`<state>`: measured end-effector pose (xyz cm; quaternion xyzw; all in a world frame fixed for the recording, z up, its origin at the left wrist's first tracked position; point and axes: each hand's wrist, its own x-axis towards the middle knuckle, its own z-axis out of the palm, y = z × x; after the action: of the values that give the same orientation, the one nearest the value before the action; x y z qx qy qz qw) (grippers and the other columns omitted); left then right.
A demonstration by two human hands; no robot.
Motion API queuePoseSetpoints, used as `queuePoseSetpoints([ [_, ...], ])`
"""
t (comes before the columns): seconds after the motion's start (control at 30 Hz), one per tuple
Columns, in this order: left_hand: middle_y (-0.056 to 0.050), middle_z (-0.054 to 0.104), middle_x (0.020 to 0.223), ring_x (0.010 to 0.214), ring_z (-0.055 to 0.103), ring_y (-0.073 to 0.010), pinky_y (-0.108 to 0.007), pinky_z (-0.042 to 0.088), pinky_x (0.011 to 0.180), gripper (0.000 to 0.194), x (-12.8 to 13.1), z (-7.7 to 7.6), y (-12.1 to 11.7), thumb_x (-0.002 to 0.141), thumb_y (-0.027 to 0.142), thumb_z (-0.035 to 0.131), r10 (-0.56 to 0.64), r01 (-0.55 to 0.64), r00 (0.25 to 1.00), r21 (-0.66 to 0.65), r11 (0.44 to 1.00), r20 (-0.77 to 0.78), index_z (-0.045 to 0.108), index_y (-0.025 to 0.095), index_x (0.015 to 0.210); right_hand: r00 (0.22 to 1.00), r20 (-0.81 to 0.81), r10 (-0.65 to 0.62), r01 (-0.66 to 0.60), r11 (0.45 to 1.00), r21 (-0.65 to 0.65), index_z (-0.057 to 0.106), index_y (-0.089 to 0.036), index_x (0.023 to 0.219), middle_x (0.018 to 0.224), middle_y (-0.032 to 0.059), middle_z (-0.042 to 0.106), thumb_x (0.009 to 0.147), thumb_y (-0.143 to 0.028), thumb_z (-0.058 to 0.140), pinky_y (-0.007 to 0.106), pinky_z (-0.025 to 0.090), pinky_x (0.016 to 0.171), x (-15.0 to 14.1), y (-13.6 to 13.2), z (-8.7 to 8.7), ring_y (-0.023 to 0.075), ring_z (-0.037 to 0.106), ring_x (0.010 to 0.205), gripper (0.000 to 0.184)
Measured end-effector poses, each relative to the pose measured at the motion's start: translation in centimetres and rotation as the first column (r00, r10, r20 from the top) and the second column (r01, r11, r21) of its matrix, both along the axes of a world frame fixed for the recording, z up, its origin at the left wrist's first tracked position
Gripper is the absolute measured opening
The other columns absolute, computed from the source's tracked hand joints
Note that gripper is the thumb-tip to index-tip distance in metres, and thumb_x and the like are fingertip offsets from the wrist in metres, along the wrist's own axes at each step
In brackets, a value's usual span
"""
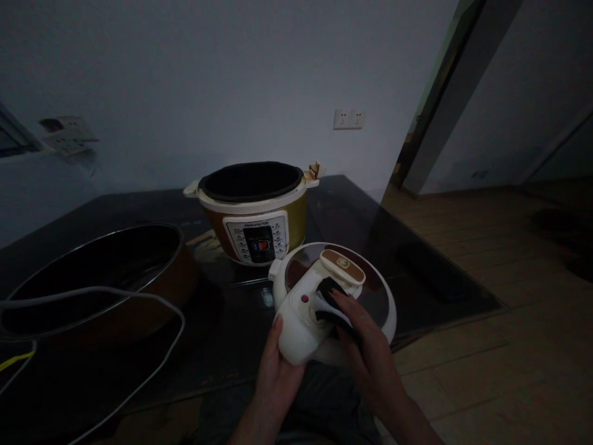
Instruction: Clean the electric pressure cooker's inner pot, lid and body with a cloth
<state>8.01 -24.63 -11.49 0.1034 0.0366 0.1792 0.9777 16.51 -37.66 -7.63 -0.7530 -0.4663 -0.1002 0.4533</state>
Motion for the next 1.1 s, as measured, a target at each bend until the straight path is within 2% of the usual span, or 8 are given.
queuePoseSetpoints([
  [0.17, -0.008, 0.075, 0.097, 0.091, 0.07, -0.0171, -0.027, 0.05, 0.091, 0.038, 0.4, 0.8, -0.1, 0.095, 0.016, 0.038, 0.043, -0.059, 0.986, -0.094, 0.994, -0.162, 0.076, 0.019, 0.095, 0.993, -0.043, 0.113, -0.11, 0.992, 0.058, 0.049, -0.027, 0.124, 0.119, 0.007, 0.062, 0.091, -0.015, 0.045, 0.038, 0.048, 0.093, 1.1, 0.9, 1.8, 0.0206, 0.056, 0.113, 0.035],
  [0.27, -0.008, 0.076, 0.085, 0.079, 0.072, -0.015, -0.022, 0.054, 0.08, 0.046, 0.9, 1.7, -0.6, 0.097, 0.019, 0.033, 0.033, -0.081, 0.952, -0.147, 0.986, -0.304, 0.077, 0.016, 0.084, 0.986, -0.06, 0.155, -0.153, 0.988, 0.033, 0.05, -0.028, 0.12, 0.114, 0.0059, 0.061, 0.09, -0.015, 0.046, 0.036, 0.046, 0.091, 1.7, 1.3, 2.7, 0.0197, 0.055, 0.108, 0.032],
  [0.4, -0.009, 0.076, 0.079, 0.069, 0.071, -0.015, -0.023, 0.055, 0.072, 0.044, 1.9, 2.5, -0.9, 0.097, 0.019, 0.035, 0.03, -0.109, 0.89, -0.148, 0.983, -0.455, 0.076, 0.014, 0.081, 0.981, -0.066, 0.184, -0.187, 0.982, -0.035, 0.05, -0.028, 0.118, 0.112, 0.005, 0.06, 0.09, -0.015, 0.047, 0.034, 0.045, 0.09, 2.6, 1.6, 3.4, 0.0193, 0.054, 0.107, 0.031],
  [0.67, -0.011, 0.076, 0.082, 0.072, 0.072, -0.0211, -0.032, 0.056, 0.066, 0.051, 3.5, 1.7, -0.2, 0.096, 0.044, 0.036, -0.098, 0.016, 0.921, -0.215, 0.977, -0.378, 0.076, 0.014, 0.086, 0.94, 0.0, 0.34, -0.333, 0.919, -0.211, 0.052, -0.021, 0.117, 0.116, 0.0087, 0.061, 0.082, -0.013, 0.049, 0.04, 0.043, 0.095, 3.7, 1.2, 4.2, 0.0229, 0.049, 0.115, 0.036],
  [0.87, -0.009, 0.076, 0.09, 0.08, 0.072, -0.0179, -0.027, 0.055, 0.074, 0.028, 3.1, 0.3, 0.0, 0.091, 0.031, 0.053, -0.113, 0.062, 0.971, -0.236, 0.97, -0.21, 0.075, 0.014, 0.092, 0.876, 0.111, 0.469, -0.393, 0.827, -0.401, 0.052, -0.02, 0.122, 0.122, 0.0073, 0.061, 0.081, -0.02, 0.056, 0.044, 0.035, 0.107, 4.3, 1.5, 4.6, 0.0231, 0.048, 0.123, 0.042],
  [0.93, -0.009, 0.075, 0.095, 0.085, 0.071, -0.0187, -0.03, 0.054, 0.081, 0.029, 3.2, 0.1, 0.0, 0.092, 0.032, 0.051, -0.115, 0.071, 0.975, -0.221, 0.973, -0.19, 0.074, 0.014, 0.096, 0.897, 0.169, 0.407, -0.316, 0.861, -0.397, 0.052, -0.02, 0.124, 0.125, 0.0087, 0.061, 0.082, -0.02, 0.055, 0.046, 0.037, 0.107, 4.7, 1.4, 4.2, 0.0236, 0.05, 0.123, 0.042],
  [1.03, -0.009, 0.074, 0.102, 0.094, 0.069, -0.0218, -0.037, 0.049, 0.092, 0.035, 3.4, 0.3, 0.0, 0.094, 0.036, 0.046, -0.093, 0.049, 0.975, -0.215, 0.975, -0.201, 0.074, 0.016, 0.1, 0.942, 0.28, 0.183, -0.096, 0.95, -0.297, 0.053, -0.018, 0.124, 0.124, 0.0114, 0.063, 0.084, -0.012, 0.049, 0.044, 0.047, 0.099, 4.8, 0.9, 2.9, 0.0239, 0.054, 0.12, 0.041],
  [1.1, -0.01, 0.074, 0.102, 0.096, 0.069, -0.0231, -0.039, 0.047, 0.095, 0.04, 3.5, 0.7, 0.0, 0.096, 0.036, 0.04, -0.096, 0.039, 0.965, -0.226, 0.973, -0.246, 0.074, 0.016, 0.098, 0.948, 0.313, 0.056, 0.023, 0.97, -0.242, 0.051, -0.018, 0.127, 0.125, 0.0113, 0.062, 0.084, -0.006, 0.045, 0.041, 0.051, 0.096, 4.5, 0.6, 2.1, 0.0229, 0.055, 0.12, 0.045],
])
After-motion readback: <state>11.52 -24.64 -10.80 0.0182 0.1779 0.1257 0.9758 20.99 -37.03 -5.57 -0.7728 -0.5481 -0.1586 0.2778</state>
